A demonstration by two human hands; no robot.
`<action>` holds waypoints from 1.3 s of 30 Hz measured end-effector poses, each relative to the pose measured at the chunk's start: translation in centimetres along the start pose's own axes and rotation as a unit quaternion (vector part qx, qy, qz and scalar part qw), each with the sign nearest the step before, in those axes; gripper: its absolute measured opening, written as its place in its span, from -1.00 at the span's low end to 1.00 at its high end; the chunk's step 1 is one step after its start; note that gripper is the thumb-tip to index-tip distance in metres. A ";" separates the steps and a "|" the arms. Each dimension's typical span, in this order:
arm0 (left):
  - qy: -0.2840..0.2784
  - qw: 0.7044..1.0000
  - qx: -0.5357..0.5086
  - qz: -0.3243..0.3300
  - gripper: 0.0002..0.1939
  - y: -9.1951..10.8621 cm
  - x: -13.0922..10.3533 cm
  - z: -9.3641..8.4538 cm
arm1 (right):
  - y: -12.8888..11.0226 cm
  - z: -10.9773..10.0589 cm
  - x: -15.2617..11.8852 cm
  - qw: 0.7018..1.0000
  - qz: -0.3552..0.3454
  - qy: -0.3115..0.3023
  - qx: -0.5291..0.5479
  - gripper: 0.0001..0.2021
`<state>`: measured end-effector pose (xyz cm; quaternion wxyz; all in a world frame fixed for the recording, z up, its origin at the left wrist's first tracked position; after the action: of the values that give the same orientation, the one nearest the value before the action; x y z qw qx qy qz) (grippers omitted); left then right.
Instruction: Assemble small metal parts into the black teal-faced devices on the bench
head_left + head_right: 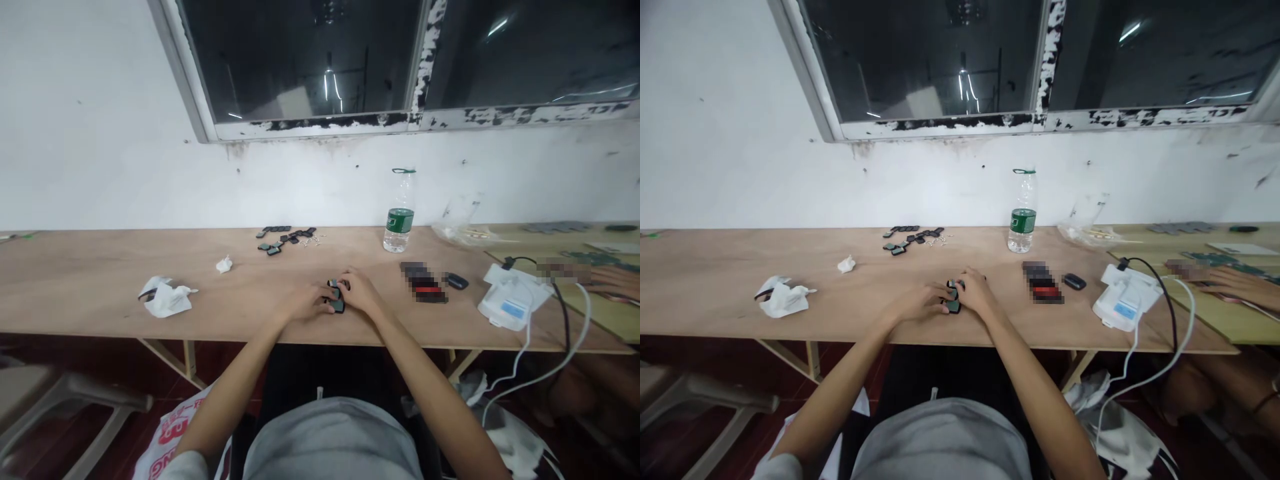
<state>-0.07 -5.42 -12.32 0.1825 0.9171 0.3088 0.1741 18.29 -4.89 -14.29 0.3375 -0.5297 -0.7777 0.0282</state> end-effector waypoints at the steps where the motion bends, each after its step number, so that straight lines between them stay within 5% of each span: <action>1: -0.002 1.000 0.004 0.003 -0.70 0.0 0.0 0.1 | 0.0 0.1 0.0 1.000 -0.011 -0.008 0.001 -0.79; 9: 0.000 1.000 0.023 0.009 -0.67 0.8 0.0 0.4 | 0.1 0.5 0.0 0.999 -0.026 -0.032 0.022 -0.66; 15: 0.057 0.996 0.066 -0.008 -0.71 0.9 0.1 1.2 | 1.5 -2.6 0.2 0.997 -0.025 -0.003 0.073 -0.65; 21: 0.077 0.996 0.049 -0.020 -0.74 1.1 0.3 1.3 | 4.2 -5.4 -0.9 0.987 -0.026 -0.114 0.112 -0.79; 26: 0.073 0.996 0.040 -0.027 -0.74 0.9 0.3 1.3 | 4.1 -6.0 -1.4 0.971 -0.031 -0.190 0.139 -0.80; 39: 0.133 0.990 0.045 -0.015 -0.69 -0.1 0.9 1.0 | 4.6 -6.4 -1.6 0.959 -0.025 -0.217 0.179 -0.84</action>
<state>0.97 -4.99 -13.11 0.1007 0.8883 0.3514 0.2780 25.86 -6.26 -12.05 0.2510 -0.4222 -0.8272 0.2727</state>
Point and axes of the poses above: each hand's wrist, its own x-axis towards the middle knuckle, its own z-axis out of the palm, y = z × x, the point moved 2 cm from there along x, towards the middle knuckle, and after that the axes turned 4 degrees about y, right-handed, at the moved point
